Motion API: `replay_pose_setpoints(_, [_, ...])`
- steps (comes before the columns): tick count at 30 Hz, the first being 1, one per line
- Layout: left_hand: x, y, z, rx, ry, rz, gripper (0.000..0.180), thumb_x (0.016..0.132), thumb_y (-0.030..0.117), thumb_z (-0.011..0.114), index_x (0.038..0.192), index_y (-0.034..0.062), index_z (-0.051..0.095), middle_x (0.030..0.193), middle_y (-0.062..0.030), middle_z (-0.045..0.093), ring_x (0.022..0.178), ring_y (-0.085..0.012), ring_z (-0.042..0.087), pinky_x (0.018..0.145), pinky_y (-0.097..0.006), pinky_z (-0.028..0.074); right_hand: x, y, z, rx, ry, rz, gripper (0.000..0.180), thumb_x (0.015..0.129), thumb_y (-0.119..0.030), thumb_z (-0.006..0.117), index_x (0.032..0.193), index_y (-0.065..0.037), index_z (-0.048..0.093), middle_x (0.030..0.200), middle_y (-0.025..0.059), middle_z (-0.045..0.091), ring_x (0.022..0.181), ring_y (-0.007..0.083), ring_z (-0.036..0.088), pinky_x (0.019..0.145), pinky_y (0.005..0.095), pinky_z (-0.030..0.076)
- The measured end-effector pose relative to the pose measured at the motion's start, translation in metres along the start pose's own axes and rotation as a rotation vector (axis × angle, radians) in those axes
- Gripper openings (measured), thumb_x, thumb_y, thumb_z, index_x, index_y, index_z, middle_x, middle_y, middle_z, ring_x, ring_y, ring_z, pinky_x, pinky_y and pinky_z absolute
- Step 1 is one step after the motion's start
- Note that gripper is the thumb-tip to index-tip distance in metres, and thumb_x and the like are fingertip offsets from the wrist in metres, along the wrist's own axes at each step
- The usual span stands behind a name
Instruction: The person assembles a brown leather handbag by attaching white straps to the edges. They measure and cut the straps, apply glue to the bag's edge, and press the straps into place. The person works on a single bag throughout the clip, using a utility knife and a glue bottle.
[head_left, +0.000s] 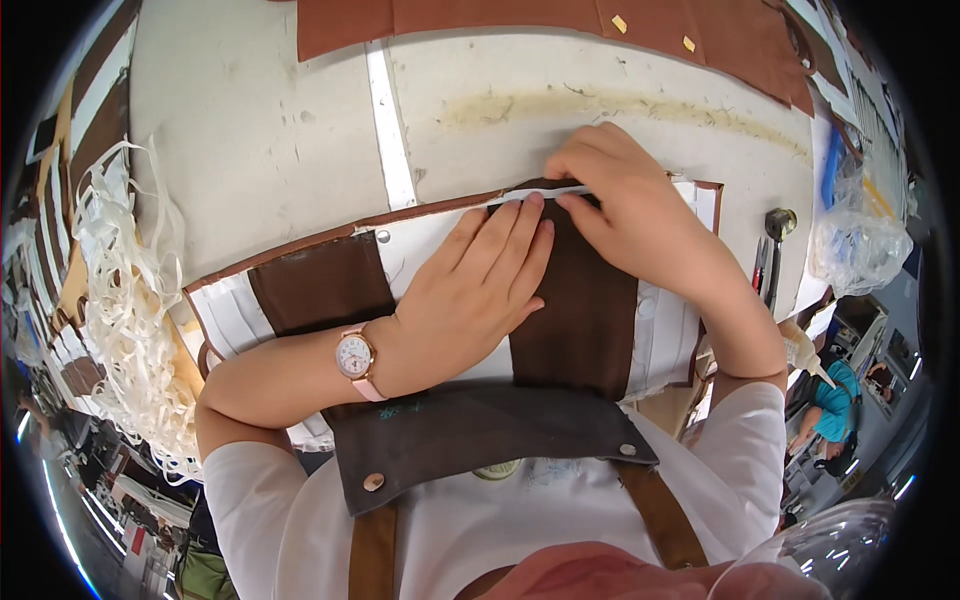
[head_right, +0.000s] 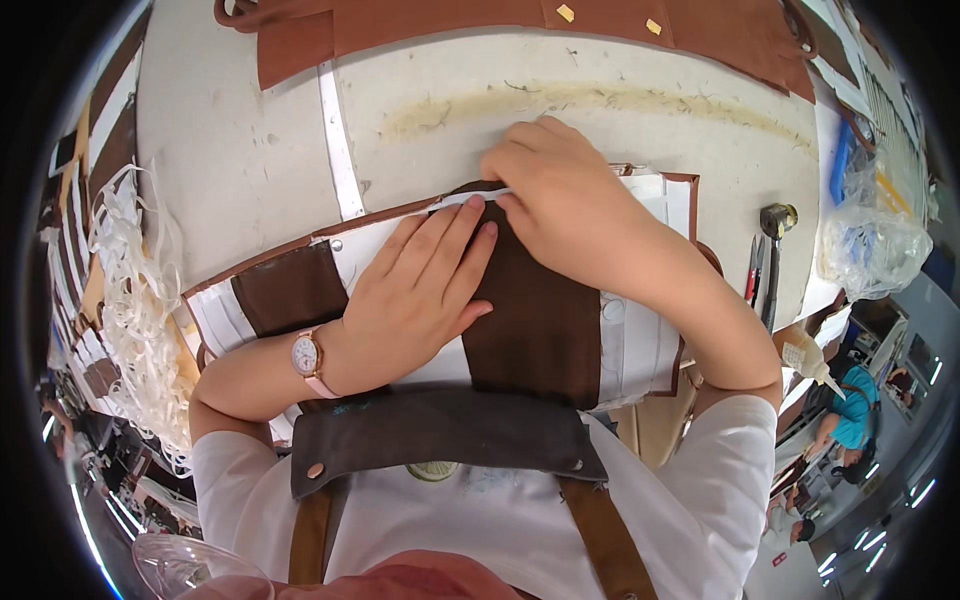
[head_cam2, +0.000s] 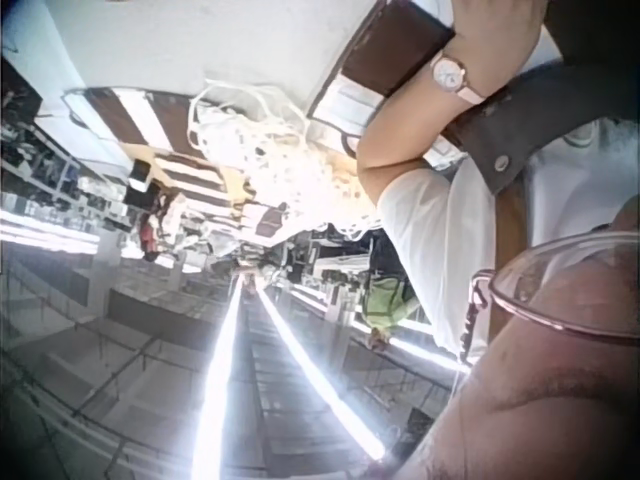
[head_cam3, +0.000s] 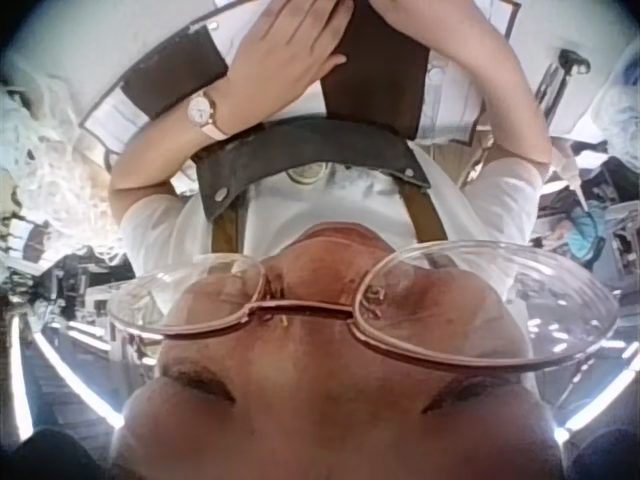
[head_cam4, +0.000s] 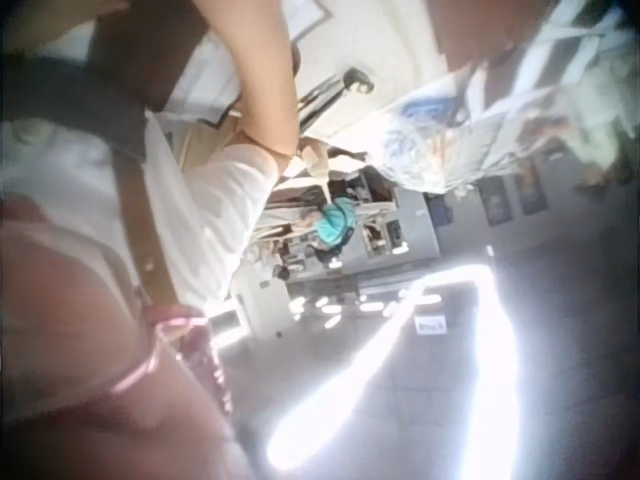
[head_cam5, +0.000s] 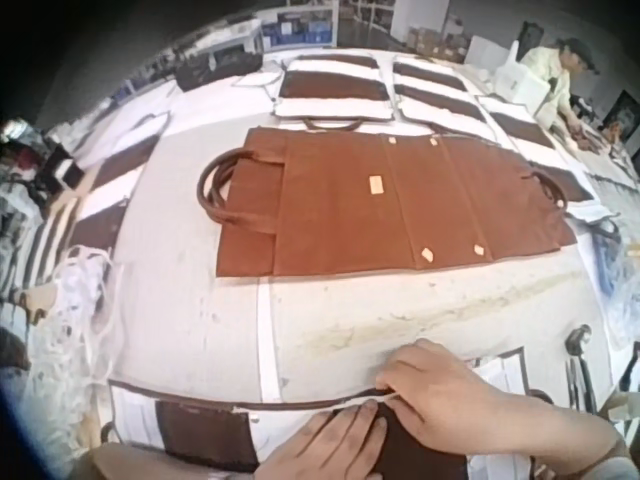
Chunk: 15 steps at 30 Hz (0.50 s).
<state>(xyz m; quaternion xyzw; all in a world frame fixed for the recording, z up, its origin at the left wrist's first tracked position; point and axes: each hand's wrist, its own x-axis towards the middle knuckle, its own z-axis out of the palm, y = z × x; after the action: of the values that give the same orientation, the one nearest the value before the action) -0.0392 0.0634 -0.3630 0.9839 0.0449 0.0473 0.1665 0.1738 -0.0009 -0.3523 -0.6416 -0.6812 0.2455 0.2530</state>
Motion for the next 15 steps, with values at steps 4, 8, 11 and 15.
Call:
replay_pose_setpoints(4, [0.000, -0.004, -0.003, -0.032, 0.011, 0.010, 0.070, 0.074, 0.034, 0.074, 0.129, -0.0049, 0.056, 0.139, -0.0221, 0.050, 0.121, -0.0322, 0.051, 0.105, -0.042, 0.042, 0.002, 0.004, 0.016, 0.028, 0.027, -0.095, 0.024, 0.073, 0.009, 0.063, 0.094, -0.002, 0.059, 0.090, 0.0117, 0.055, 0.088, 0.0339, 0.052, 0.079, 0.0420, 0.044])
replay_pose_setpoints(8, [0.000, -0.007, 0.001, 0.026, 0.063, 0.021, 0.067, 0.073, 0.033, 0.074, 0.126, -0.0046, 0.058, 0.137, -0.0209, 0.051, 0.117, -0.0307, 0.053, 0.101, -0.041, 0.045, -0.004, 0.012, 0.015, 0.066, 0.039, -0.121, 0.025, 0.071, 0.011, 0.063, 0.093, -0.002, 0.061, 0.092, 0.0111, 0.055, 0.088, 0.0324, 0.052, 0.079, 0.0406, 0.045])
replay_pose_setpoints(11, [-0.003, -0.004, 0.000, 0.052, 0.088, -0.010, 0.064, 0.073, 0.032, 0.074, 0.124, -0.0043, 0.059, 0.136, -0.0199, 0.053, 0.114, -0.0297, 0.054, 0.098, -0.039, 0.047, -0.003, 0.009, 0.019, 0.032, 0.066, -0.141, 0.028, 0.069, 0.011, 0.063, 0.094, -0.001, 0.063, 0.094, 0.0103, 0.056, 0.090, 0.0321, 0.053, 0.081, 0.0396, 0.045])
replay_pose_setpoints(15, [-0.004, -0.003, 0.000, -0.010, 0.122, -0.032, 0.059, 0.073, 0.026, 0.076, 0.121, -0.0041, 0.060, 0.127, -0.0183, 0.056, 0.112, -0.0291, 0.055, 0.094, -0.038, 0.049, -0.004, 0.005, 0.020, 0.005, 0.049, -0.202, 0.032, 0.068, 0.010, 0.064, 0.098, 0.000, 0.065, 0.097, 0.0099, 0.057, 0.094, 0.0324, 0.054, 0.084, 0.0388, 0.047])
